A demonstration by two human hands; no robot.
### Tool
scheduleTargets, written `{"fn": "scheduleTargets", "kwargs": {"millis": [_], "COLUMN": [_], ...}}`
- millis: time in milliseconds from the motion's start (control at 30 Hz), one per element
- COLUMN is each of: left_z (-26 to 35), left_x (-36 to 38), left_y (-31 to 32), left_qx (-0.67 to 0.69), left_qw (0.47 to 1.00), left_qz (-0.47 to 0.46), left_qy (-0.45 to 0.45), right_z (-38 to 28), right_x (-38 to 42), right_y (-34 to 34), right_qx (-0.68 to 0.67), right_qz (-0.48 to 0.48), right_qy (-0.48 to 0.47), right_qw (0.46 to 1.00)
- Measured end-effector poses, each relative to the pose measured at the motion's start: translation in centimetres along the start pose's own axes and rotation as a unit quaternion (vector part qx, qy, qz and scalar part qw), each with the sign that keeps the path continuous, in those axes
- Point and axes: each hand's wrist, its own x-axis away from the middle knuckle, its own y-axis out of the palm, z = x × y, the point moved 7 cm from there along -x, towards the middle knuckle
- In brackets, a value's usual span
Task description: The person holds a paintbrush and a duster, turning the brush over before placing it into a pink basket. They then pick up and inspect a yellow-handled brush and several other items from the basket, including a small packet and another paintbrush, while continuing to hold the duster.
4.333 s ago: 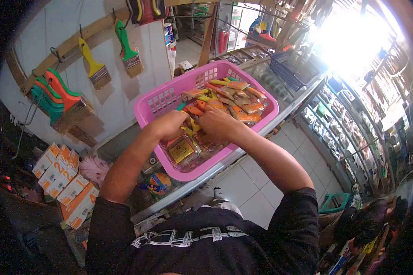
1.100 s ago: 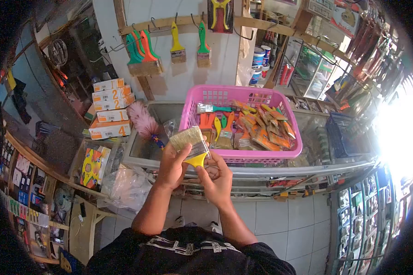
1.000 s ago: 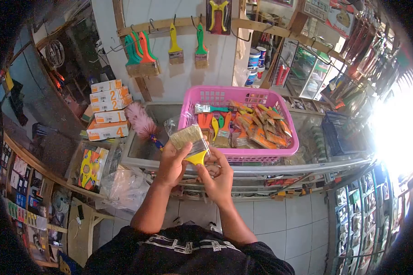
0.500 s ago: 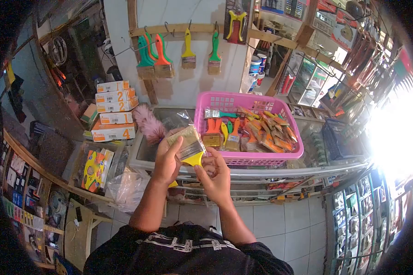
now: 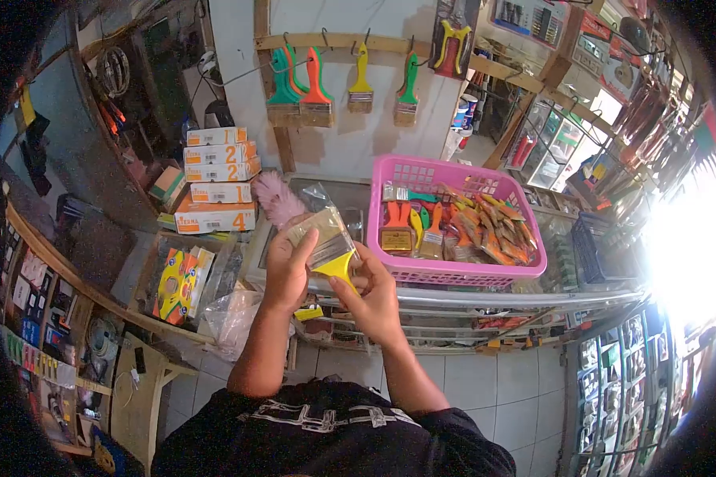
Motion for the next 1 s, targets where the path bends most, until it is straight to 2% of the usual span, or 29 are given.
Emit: {"fn": "scheduleTargets", "kwargs": {"millis": [200,400,500,567,667,800,1000], "left_z": [0.9,0.9,0.8,0.8,0.9,0.9,1.8], "left_x": [0.3,0.9,1.4,1.6,2.0,2.0,2.1], "left_y": [-0.2,-0.7,0.0,0.5,0.9,0.4,0.6], "left_qx": [-0.026,-0.089,-0.081,-0.07,-0.057,-0.018,-0.009], "left_qw": [0.999,0.995,0.993,0.994,0.994,0.997,0.998], "left_qz": [-0.041,-0.03,-0.059,-0.072,-0.078,-0.07,-0.044], "left_qy": [0.009,0.025,0.054,0.052,0.052,0.032,0.054], "right_z": [0.4,-2.0,-2.5,-3.0,-3.7,-3.4,-2.6], "right_x": [-0.3,-2.2,-3.6,-4.3,-4.8,-4.5,-4.1], "right_y": [0.7,0.5,0.2,0.5,1.0,1.0,1.1], "right_qx": [-0.004,0.063,0.031,-0.022,-0.068,-0.07,-0.103], "right_qz": [-0.017,0.007,-0.01,-0.032,-0.055,-0.031,0.008], "right_qy": [0.012,-0.111,-0.081,-0.03,-0.007,-0.02,-0.027], "right_qw": [1.0,0.992,0.996,0.999,0.996,0.997,0.994]}}
